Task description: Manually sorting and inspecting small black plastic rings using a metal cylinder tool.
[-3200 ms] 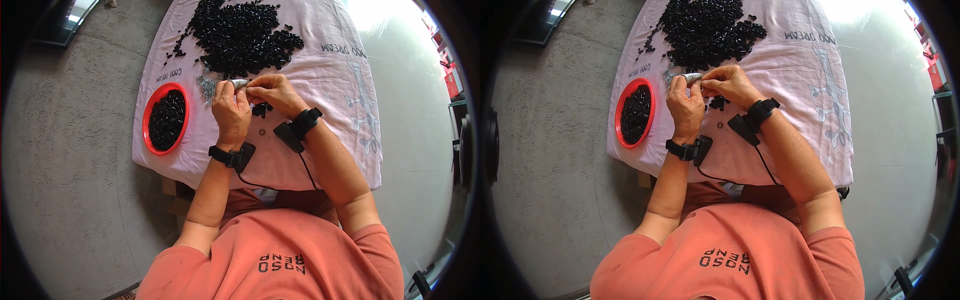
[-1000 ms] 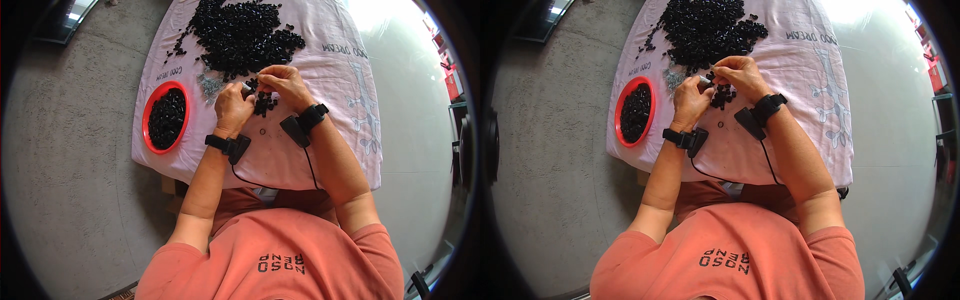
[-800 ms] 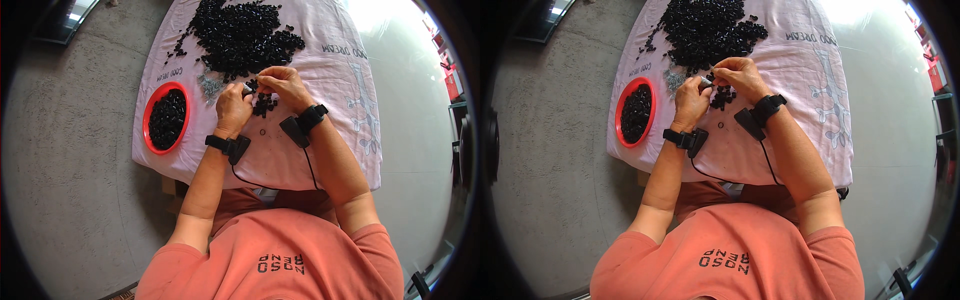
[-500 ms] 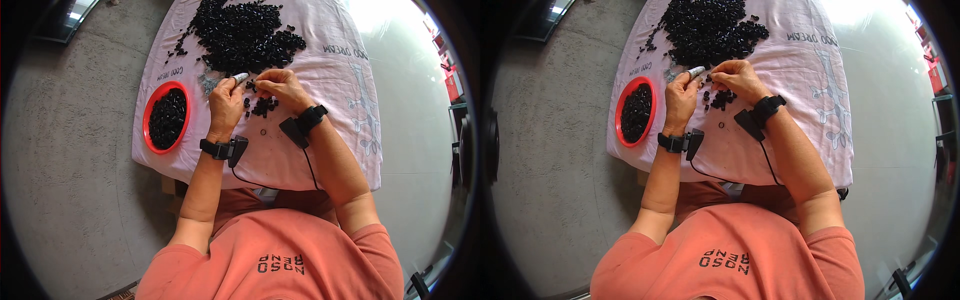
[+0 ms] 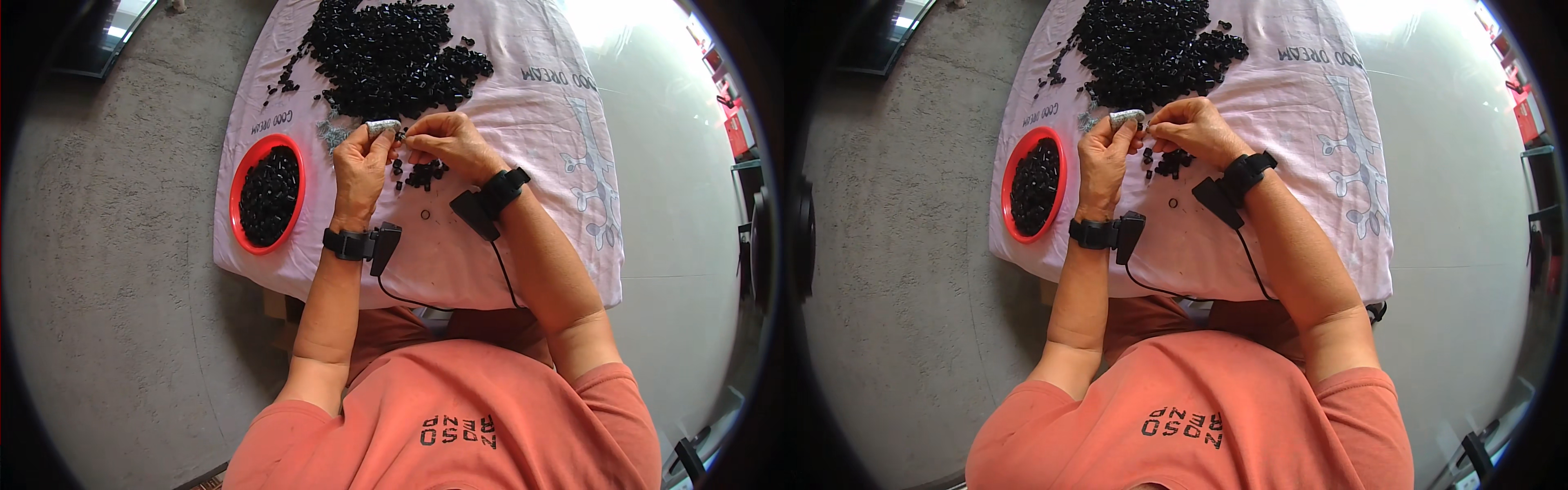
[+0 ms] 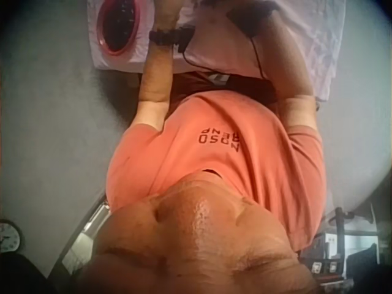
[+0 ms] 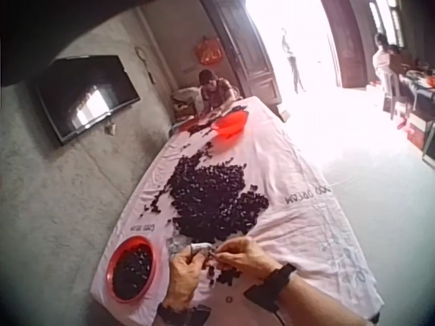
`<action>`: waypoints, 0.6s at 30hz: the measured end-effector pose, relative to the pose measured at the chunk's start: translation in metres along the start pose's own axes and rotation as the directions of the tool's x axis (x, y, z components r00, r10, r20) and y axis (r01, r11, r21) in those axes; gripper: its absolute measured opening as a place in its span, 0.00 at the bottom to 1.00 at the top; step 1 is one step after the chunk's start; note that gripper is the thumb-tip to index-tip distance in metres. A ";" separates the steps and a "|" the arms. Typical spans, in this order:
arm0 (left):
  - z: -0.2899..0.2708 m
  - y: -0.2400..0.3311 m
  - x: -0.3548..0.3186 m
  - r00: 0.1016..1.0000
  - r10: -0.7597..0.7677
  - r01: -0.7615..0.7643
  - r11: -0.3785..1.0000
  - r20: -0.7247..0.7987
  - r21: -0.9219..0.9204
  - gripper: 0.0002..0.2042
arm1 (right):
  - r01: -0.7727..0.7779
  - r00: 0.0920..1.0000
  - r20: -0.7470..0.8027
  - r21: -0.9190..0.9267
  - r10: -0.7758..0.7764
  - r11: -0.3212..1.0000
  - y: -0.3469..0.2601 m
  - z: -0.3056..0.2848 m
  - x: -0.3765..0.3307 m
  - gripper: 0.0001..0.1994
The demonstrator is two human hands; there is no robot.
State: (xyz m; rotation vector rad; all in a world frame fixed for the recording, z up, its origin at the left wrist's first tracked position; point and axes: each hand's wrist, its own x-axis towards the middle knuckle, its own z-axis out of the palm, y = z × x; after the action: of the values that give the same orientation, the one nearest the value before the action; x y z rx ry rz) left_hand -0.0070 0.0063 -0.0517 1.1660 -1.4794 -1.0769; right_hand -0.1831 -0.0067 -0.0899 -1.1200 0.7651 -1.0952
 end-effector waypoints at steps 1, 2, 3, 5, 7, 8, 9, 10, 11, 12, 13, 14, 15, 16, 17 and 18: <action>0.000 -0.001 0.000 1.000 -0.002 0.002 1.000 -0.002 0.007 0.07 | -0.006 1.000 0.005 0.000 0.006 1.000 -0.001 0.001 -0.001 0.06; 0.000 -0.001 0.000 1.000 -0.002 0.002 1.000 -0.003 0.014 0.07 | -0.005 1.000 0.008 -0.002 0.005 1.000 -0.001 0.001 -0.001 0.06; 0.000 -0.001 0.000 1.000 -0.001 0.001 1.000 -0.006 0.021 0.07 | -0.005 1.000 0.011 -0.005 0.005 1.000 -0.002 0.001 -0.001 0.07; 0.001 -0.001 0.000 0.999 0.038 -0.035 0.993 -0.022 0.115 0.06 | -0.004 1.000 0.019 -0.014 0.004 1.000 -0.002 0.001 -0.002 0.07; 0.004 0.000 0.000 0.996 0.074 -0.065 0.984 -0.045 0.168 0.05 | -0.003 1.000 0.027 -0.026 0.003 1.000 -0.003 0.000 -0.002 0.07; 0.006 0.001 0.000 0.994 0.092 -0.080 0.981 -0.062 0.176 0.05 | -0.011 0.999 0.032 -0.034 0.012 0.999 -0.003 0.000 -0.002 0.07; 0.007 0.002 -0.001 0.991 0.111 -0.095 0.978 -0.079 0.185 0.05 | -0.020 0.999 0.037 -0.041 0.021 0.999 -0.004 0.000 -0.003 0.07; 0.005 0.002 -0.001 0.990 0.123 -0.106 0.972 -0.067 0.211 0.05 | -0.028 0.999 0.041 -0.049 0.030 0.998 -0.004 0.000 -0.003 0.07; 0.004 0.000 0.000 0.990 0.134 -0.118 0.965 -0.053 0.235 0.04 | -0.026 0.999 0.042 -0.040 0.028 0.999 -0.003 0.000 -0.003 0.07; 0.003 0.000 0.000 0.989 0.145 -0.130 0.957 -0.039 0.259 0.04 | -0.024 0.999 0.042 -0.030 0.025 0.999 -0.003 0.001 -0.002 0.07; 0.003 0.000 0.000 0.988 0.150 -0.134 0.956 -0.042 0.262 0.04 | -0.022 0.999 0.042 -0.021 0.023 1.000 -0.002 0.001 -0.002 0.07; 0.004 0.000 0.000 0.987 0.153 -0.136 0.955 -0.047 0.264 0.04 | -0.025 0.999 0.039 -0.021 0.026 0.999 -0.003 0.001 -0.002 0.08; 0.004 -0.001 0.000 0.986 0.157 -0.138 0.954 -0.051 0.267 0.04 | -0.028 0.999 0.037 -0.020 0.029 0.999 -0.003 0.001 -0.002 0.08; 0.004 -0.001 0.000 0.984 0.171 -0.150 0.949 -0.052 0.279 0.03 | -0.031 0.999 0.034 -0.019 0.032 0.999 -0.004 0.001 -0.002 0.08; 0.005 -0.002 0.000 0.981 0.186 -0.164 0.943 -0.052 0.290 0.03 | -0.034 0.999 0.033 -0.014 0.034 0.999 -0.004 0.001 -0.002 0.08; 0.005 -0.003 0.000 0.978 0.201 -0.177 0.937 -0.052 0.302 0.03 | -0.037 0.999 0.032 -0.010 0.037 0.999 -0.004 0.001 -0.003 0.08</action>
State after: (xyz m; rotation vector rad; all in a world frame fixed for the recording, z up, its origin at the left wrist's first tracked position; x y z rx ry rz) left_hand -0.0120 0.0062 -0.0553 1.2265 -1.6899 -0.6835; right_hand -0.1839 -0.0041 -0.0861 -1.1244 0.7634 -1.0416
